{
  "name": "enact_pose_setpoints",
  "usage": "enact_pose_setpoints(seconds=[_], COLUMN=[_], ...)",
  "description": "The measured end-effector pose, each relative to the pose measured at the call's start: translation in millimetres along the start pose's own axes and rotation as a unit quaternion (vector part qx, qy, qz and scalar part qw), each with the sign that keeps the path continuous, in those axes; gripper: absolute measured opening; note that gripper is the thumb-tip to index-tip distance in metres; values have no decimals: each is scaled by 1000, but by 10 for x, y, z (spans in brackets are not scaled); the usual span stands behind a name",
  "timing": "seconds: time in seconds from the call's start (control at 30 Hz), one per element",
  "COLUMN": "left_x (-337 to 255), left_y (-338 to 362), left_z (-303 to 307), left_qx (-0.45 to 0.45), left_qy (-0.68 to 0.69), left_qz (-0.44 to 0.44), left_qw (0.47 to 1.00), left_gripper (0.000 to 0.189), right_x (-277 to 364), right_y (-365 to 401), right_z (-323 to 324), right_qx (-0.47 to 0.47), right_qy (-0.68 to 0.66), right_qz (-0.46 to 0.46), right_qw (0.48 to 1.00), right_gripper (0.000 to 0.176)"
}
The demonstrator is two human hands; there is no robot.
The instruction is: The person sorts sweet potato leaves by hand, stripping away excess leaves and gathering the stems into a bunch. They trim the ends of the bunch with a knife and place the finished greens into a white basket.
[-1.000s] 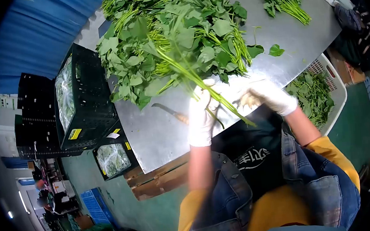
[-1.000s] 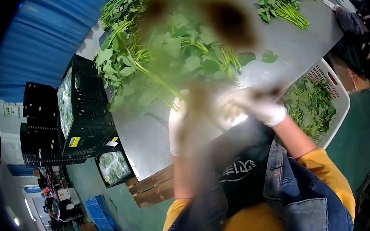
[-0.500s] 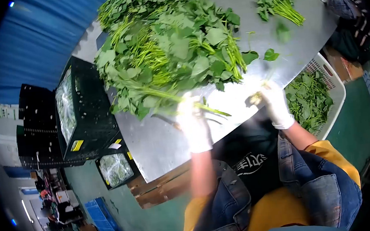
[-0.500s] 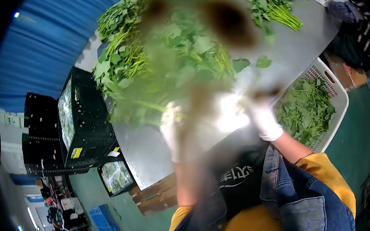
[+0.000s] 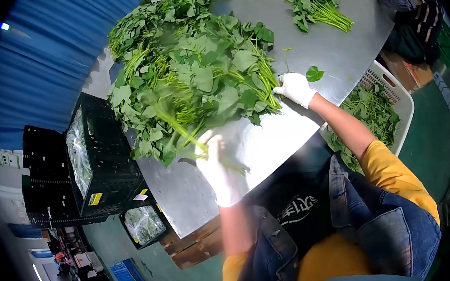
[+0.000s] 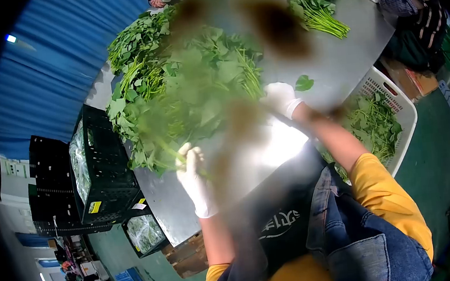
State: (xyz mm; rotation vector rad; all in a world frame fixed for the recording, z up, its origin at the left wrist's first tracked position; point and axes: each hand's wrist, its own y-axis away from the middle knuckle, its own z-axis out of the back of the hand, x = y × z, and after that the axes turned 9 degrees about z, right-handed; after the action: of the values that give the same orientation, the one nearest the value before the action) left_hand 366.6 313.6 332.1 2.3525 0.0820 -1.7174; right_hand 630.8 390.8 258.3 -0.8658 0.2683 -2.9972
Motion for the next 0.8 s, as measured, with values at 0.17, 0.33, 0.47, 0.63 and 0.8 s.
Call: enact_pose_setpoints(seconds=[0.17,0.33,0.47,0.63,0.8], left_x=[-127,54,127,91,109], left_y=[26,26,-31,-9,21], left_z=[137,24,-8,174,192], left_qx=[16,68,78,67,48], left_qy=[113,151,103,106,109], left_qz=[14,162,161,144,149], left_qw=[993,973,979,982,982], left_gripper=[30,31,29,28,28], right_x=[185,494,179,166,685], right_y=[8,208,72,68,269], right_z=[288,324,-148,221,318], right_qx=[-170,-227,-103,26,-189], right_qy=[-171,-187,-178,-547,-477], right_qz=[-31,61,73,-67,26], right_qw=[970,954,976,834,858], right_gripper=[22,26,26,13,13])
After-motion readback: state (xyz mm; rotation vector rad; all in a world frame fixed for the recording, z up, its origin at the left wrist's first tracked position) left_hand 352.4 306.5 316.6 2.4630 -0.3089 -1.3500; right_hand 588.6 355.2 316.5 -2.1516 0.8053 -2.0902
